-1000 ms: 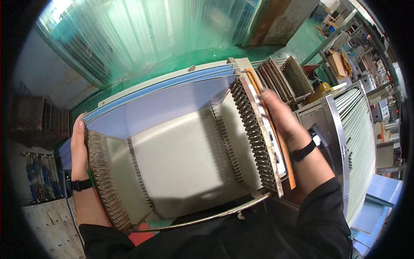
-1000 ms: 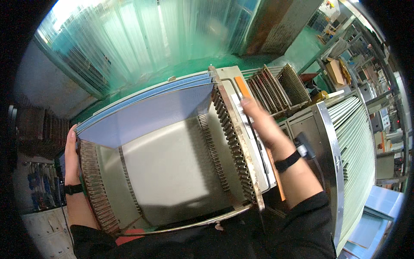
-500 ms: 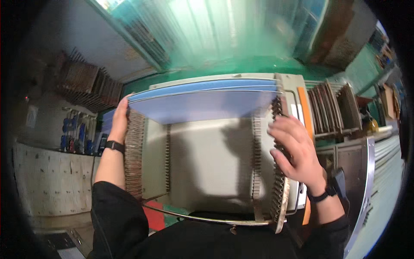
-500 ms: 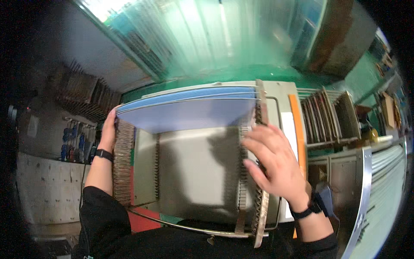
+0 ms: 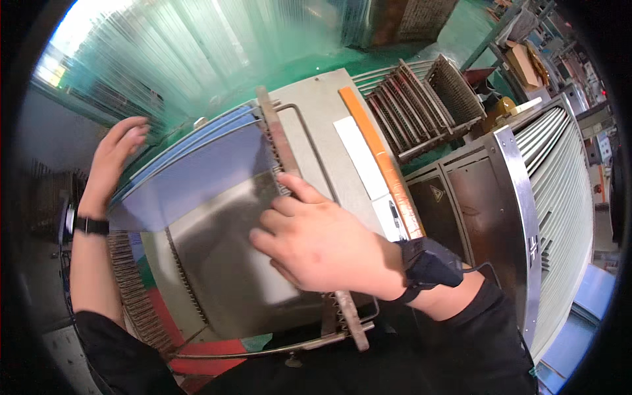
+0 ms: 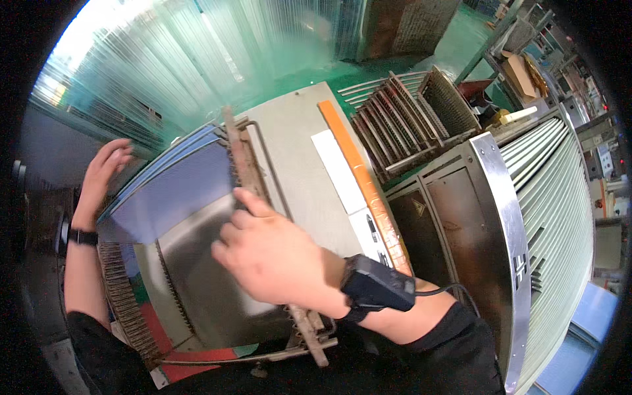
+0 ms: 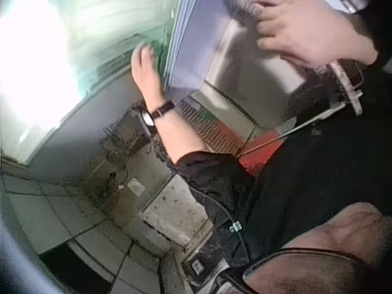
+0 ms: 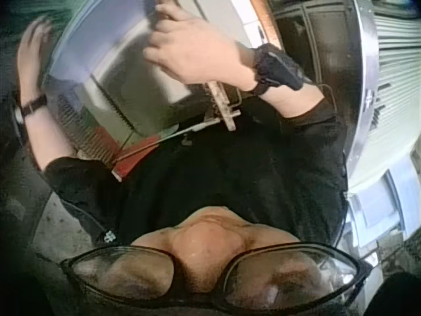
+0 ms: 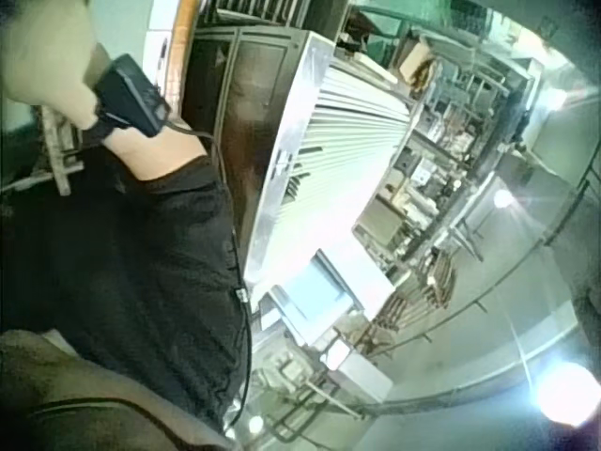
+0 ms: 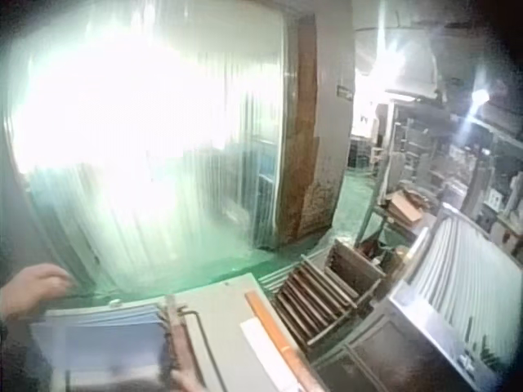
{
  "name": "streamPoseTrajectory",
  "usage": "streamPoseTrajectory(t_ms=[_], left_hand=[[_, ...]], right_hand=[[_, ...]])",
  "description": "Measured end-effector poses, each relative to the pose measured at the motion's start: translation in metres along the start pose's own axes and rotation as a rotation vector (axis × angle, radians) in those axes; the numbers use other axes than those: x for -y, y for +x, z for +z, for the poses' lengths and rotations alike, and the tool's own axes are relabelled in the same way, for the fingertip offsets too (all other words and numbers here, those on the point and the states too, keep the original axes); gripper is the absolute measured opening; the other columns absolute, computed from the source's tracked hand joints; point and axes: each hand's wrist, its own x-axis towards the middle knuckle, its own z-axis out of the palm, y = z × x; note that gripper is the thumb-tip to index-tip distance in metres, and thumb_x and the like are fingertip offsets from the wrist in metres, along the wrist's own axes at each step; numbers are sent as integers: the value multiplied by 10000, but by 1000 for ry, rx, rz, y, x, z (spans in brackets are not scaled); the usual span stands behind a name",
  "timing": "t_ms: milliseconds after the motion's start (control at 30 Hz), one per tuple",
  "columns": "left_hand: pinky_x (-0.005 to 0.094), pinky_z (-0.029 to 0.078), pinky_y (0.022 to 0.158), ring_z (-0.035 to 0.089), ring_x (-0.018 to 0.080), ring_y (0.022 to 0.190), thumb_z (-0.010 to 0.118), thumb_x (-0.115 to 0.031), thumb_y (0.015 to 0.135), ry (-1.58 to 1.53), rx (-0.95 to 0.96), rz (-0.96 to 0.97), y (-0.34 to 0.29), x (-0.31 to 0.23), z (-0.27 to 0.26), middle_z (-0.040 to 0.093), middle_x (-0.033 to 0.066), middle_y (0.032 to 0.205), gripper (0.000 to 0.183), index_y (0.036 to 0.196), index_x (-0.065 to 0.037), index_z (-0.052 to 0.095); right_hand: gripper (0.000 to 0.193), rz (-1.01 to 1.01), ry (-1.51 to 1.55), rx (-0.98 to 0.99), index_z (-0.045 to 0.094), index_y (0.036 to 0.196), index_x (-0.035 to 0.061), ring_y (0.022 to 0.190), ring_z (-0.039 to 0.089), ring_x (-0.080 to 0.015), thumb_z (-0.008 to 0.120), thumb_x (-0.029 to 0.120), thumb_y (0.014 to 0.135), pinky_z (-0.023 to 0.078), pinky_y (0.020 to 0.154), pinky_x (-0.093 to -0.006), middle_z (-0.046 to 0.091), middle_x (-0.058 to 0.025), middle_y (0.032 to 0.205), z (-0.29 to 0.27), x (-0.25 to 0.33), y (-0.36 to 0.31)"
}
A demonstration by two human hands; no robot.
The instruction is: Organizing and placing circuit boards into metal storage racks.
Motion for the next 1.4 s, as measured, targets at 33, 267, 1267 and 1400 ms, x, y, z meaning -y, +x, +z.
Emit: streamPoseTrajectory(t_ms=[33,267,1267,1400], left_hand=[[288,445,951,590,137,1075,524,-366,1025,-44,131,-80,17,-22,21,643,71,1214,445,1299,-22,591],[280,456,890,560,111,903,509,-359,1011,204,514,-186,59,-53,65,682,21,969,415,1050,18,678],[417,501,731,641,347,784,644,-153,850,719,565,323,78,-70,57,661,198,842,220,976,28,656],[484,490,711,609,439,812,613,-202,834,784,520,576,89,-67,63,632,242,844,206,887,-12,673]], right_hand=[[54,-6,30,-45,630,794,93,882,600,-246,621,145,781,335,1154,-492,568,-60,765,0,0,-1],[41,-8,116,-95,626,761,100,842,601,-237,603,130,777,335,1172,-493,563,-49,738,4,-2,-4],[143,-31,56,-185,663,775,96,843,623,-245,556,181,816,305,1171,-504,603,-53,736,14,-4,-8],[177,30,173,-237,622,943,64,958,598,-256,651,168,803,383,1095,-431,600,-82,922,1,3,-9]])
